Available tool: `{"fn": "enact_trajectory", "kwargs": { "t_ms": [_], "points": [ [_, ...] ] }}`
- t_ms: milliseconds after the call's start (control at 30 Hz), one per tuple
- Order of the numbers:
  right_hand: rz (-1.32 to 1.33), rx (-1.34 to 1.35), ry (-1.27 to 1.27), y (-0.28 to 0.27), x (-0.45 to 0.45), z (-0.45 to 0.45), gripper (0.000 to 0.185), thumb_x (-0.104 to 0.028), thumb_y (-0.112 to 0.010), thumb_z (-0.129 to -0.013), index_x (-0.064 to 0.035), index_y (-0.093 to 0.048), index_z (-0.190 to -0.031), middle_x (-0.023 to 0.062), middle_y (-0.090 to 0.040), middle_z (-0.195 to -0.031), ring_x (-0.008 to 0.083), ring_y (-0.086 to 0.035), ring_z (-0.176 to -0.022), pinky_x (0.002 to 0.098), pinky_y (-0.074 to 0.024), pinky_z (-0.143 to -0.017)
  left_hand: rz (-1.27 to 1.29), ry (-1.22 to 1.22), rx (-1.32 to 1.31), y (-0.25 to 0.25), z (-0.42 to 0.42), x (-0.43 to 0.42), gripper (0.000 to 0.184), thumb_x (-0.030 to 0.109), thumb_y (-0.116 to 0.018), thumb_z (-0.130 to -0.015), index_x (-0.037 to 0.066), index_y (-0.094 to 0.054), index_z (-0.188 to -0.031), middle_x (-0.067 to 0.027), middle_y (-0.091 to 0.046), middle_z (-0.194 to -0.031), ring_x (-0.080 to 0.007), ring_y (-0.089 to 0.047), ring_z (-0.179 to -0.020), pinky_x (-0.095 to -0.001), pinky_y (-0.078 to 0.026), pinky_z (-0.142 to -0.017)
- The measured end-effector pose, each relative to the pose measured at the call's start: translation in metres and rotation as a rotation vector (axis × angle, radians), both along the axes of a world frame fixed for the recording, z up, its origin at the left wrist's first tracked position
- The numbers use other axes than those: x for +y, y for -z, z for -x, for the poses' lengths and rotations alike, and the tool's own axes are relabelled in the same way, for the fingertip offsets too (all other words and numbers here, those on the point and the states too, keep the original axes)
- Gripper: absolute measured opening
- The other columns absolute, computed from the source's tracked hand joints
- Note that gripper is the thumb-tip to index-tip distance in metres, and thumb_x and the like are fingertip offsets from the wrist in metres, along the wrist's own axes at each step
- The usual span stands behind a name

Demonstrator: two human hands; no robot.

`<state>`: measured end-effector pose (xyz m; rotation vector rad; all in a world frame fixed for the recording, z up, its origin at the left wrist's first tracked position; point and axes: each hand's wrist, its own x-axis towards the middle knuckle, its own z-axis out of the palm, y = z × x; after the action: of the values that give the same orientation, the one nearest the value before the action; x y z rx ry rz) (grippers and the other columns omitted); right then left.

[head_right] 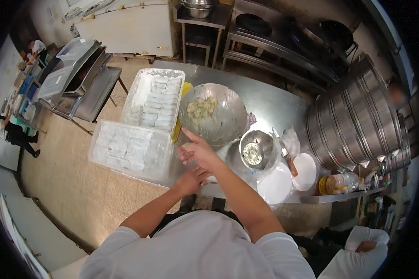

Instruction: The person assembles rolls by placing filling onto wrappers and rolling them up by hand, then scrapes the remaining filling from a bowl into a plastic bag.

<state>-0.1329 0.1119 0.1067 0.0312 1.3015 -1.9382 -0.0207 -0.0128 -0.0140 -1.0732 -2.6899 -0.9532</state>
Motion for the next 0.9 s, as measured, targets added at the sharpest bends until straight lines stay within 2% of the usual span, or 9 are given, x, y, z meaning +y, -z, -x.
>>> {"fn": "enact_trajectory", "kwargs": {
  "t_ms": [67, 167, 267, 367, 467, 667, 767, 867, 900],
  "points": [
    [-0.049, 0.099, -0.046, 0.012, 0.027, -0.010, 0.089, -0.009, -0.067, -0.100, -0.0240, -0.023, -0.177, 0.0157, -0.071, -0.112, 0.0210, -0.073, -0.087, 0.0349, -0.0616, -0.078, -0.041, 0.017, 0.000, -0.002, 0.000, -0.002, 0.039, 0.029, -0.075, -0.098, 0.013, -0.071, -0.133, -0.0073, -0.070, -0.131, -0.0309, -0.062, -0.123, -0.0468, -0.049, -0.107],
    [-0.724, 0.795, -0.249, 0.012, 0.074, -0.040, 0.090, -0.002, -0.066, -0.097, -0.0204, -0.027, -0.176, 0.0170, -0.067, -0.126, 0.0280, -0.072, -0.101, 0.0374, -0.0612, -0.086, -0.054, 0.041, -0.068, -0.009, -0.002, -0.005, 0.038, 0.027, -0.078, -0.095, 0.015, -0.072, -0.131, -0.0057, -0.071, -0.131, -0.0301, -0.063, -0.122, -0.0463, -0.049, -0.104],
    [-1.347, 1.336, -0.507, 0.026, 0.117, -0.077, 0.085, -0.010, -0.069, -0.097, -0.0203, -0.033, -0.173, 0.0220, -0.053, -0.154, 0.0387, -0.061, -0.131, 0.0477, -0.0557, -0.104, -0.066, 0.028, -0.111, -0.014, -0.004, -0.004, 0.036, 0.023, -0.079, -0.093, 0.016, -0.073, -0.128, -0.0044, -0.072, -0.129, -0.0300, -0.064, -0.119, -0.0465, -0.049, -0.102],
    [-1.569, 1.473, -0.786, 0.028, 0.132, -0.097, 0.077, -0.022, -0.065, -0.101, -0.0215, -0.034, -0.172, 0.0226, -0.030, -0.175, 0.0488, -0.039, -0.154, 0.0605, -0.0407, -0.121, -0.096, 0.027, -0.085, -0.010, -0.004, -0.003, 0.034, 0.023, -0.079, -0.094, 0.016, -0.073, -0.127, -0.0041, -0.072, -0.128, -0.0303, -0.064, -0.118, -0.0463, -0.049, -0.101],
    [-1.584, 1.742, -0.824, 0.042, 0.136, -0.101, 0.071, -0.033, -0.059, -0.105, -0.0254, -0.037, -0.171, 0.0191, -0.029, -0.177, 0.0449, -0.037, -0.157, 0.0679, -0.0332, -0.124, -0.018, 0.023, -0.087, -0.012, -0.006, -0.004, 0.036, 0.029, -0.075, -0.097, 0.016, -0.071, -0.131, -0.0032, -0.071, -0.127, -0.0281, -0.064, -0.120, -0.0458, -0.049, -0.105],
    [-1.626, 1.857, -0.937, 0.055, 0.131, -0.099, 0.066, -0.037, -0.053, -0.107, -0.0272, -0.039, -0.171, 0.0094, -0.029, -0.179, 0.0425, -0.031, -0.161, 0.0691, -0.0279, -0.126, -0.071, 0.020, -0.028, -0.010, -0.006, -0.003, 0.033, 0.022, -0.077, -0.095, 0.016, -0.073, -0.128, -0.0040, -0.072, -0.124, -0.0293, -0.064, -0.116, -0.0461, -0.049, -0.099],
    [-1.614, 1.885, -0.882, 0.066, 0.158, -0.109, 0.062, -0.034, -0.056, -0.106, -0.0253, -0.047, -0.166, 0.0093, -0.033, -0.177, 0.0419, -0.032, -0.160, 0.0678, -0.0288, -0.127, -0.085, 0.021, -0.039, -0.013, -0.006, -0.003, 0.032, 0.021, -0.077, -0.095, 0.016, -0.073, -0.127, -0.0044, -0.073, -0.123, -0.0292, -0.065, -0.115, -0.0456, -0.050, -0.099],
    [-1.601, 1.805, -0.840, 0.057, 0.178, -0.118, 0.065, -0.030, -0.065, -0.100, -0.0246, -0.051, -0.164, 0.0137, -0.029, -0.178, 0.0427, -0.031, -0.161, 0.0620, -0.0292, -0.128, -0.094, 0.016, -0.041, -0.013, -0.006, -0.003, 0.031, 0.021, -0.077, -0.094, 0.015, -0.074, -0.125, -0.0045, -0.073, -0.121, -0.0295, -0.065, -0.114, -0.0454, -0.050, -0.098],
    [-1.579, 1.760, -0.796, 0.049, 0.176, -0.119, 0.063, -0.027, -0.066, -0.099, -0.0230, -0.054, -0.161, 0.0149, -0.033, -0.175, 0.0423, -0.034, -0.159, 0.0597, -0.0319, -0.127, -0.098, 0.013, -0.042, -0.015, -0.006, -0.002, 0.031, 0.020, -0.077, -0.094, 0.015, -0.074, -0.124, -0.0045, -0.073, -0.121, -0.0296, -0.065, -0.113, -0.0454, -0.050, -0.098]
  ]
}}
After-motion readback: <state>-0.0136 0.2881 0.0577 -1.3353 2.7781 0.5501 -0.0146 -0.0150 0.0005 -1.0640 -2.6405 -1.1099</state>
